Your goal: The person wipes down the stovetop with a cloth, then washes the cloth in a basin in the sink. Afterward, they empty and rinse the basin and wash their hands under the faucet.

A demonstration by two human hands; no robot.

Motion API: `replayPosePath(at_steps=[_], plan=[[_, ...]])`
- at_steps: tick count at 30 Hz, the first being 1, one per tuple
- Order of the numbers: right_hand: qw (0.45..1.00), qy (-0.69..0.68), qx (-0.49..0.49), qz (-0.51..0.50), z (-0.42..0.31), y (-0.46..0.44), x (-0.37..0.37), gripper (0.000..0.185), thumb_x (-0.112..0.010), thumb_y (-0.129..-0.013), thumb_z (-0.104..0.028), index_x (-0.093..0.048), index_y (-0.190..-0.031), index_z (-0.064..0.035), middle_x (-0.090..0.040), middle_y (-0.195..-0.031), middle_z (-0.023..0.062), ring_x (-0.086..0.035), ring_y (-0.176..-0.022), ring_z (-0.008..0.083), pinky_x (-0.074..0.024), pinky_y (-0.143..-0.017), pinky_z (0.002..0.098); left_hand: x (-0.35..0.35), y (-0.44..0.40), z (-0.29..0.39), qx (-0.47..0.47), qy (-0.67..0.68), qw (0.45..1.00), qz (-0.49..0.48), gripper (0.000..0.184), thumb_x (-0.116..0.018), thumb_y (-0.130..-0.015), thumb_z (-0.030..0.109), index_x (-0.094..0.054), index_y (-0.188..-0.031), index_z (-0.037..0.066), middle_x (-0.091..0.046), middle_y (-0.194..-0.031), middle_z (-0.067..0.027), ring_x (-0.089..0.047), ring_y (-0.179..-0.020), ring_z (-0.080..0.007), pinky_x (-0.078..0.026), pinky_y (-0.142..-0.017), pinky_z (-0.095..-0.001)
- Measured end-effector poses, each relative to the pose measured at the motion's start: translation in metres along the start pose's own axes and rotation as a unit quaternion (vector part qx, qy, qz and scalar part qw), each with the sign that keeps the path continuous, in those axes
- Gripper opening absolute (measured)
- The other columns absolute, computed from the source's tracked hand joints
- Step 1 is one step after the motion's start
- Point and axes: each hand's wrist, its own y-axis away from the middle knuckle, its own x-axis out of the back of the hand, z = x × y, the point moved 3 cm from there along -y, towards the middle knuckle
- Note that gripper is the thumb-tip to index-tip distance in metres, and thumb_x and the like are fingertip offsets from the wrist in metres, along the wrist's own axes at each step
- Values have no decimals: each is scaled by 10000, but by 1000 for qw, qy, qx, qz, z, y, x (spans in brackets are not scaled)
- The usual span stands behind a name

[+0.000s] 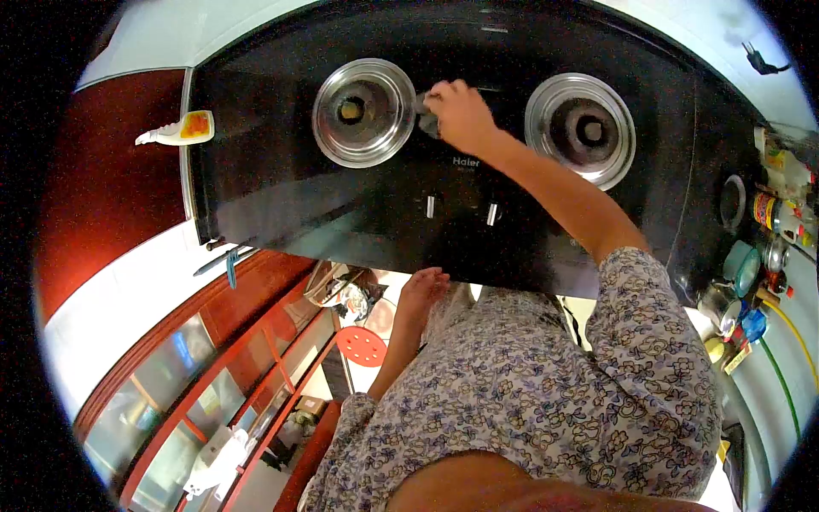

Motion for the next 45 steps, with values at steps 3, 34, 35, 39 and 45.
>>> replayPosePath(at_steps=[3,34,35,39,45], plan=[[986,-60,-10,157,21,-63,10,349,-551,-672,-15,-596,-999,-129,-526,-1078,-7,-467,-990,254,-415,-791,378,4,4,6,-1,5,1000,23,282,-503,-849,187,-505,-1043,-17,-598,-934,-134,-589,-788,-195,-467,-706,-309],[978,114,-110,137,237,192,134,373,-453,-634,35,-626,-941,-88,-533,-1162,44,-463,-1110,203,-262,-1026,371,7,-1,-7,18,17,998,-62,290,-498,-860,216,-486,-1063,9,-582,-947,-112,-577,-776,-188,-471,-675,-295],[967,97,-164,168,220,212,134,359,-449,-635,35,-635,-920,-82,-539,-1154,50,-470,-1102,204,-263,-1025,378,5,0,-10,8,18,997,-77,288,-485,-865,213,-482,-1067,8,-580,-950,-112,-575,-779,-188,-469,-676,-295],[970,56,-167,169,139,286,123,334,-435,-677,8,-642,-923,-83,-547,-1146,69,-457,-1116,270,-274,-1011,379,-5,-4,-16,38,17,996,-73,300,-523,-849,216,-482,-1063,10,-579,-945,-107,-566,-766,-180,-445,-675,-297],[836,-266,-405,257,172,279,174,337,-363,-838,-119,-565,-1087,-15,-492,-1212,110,-424,-1158,230,-304,-975,300,-16,-5,-6,33,1,996,-88,265,-529,-851,213,-502,-1032,20,-580,-938,-106,-571,-760,-182,-445,-657,-295]])
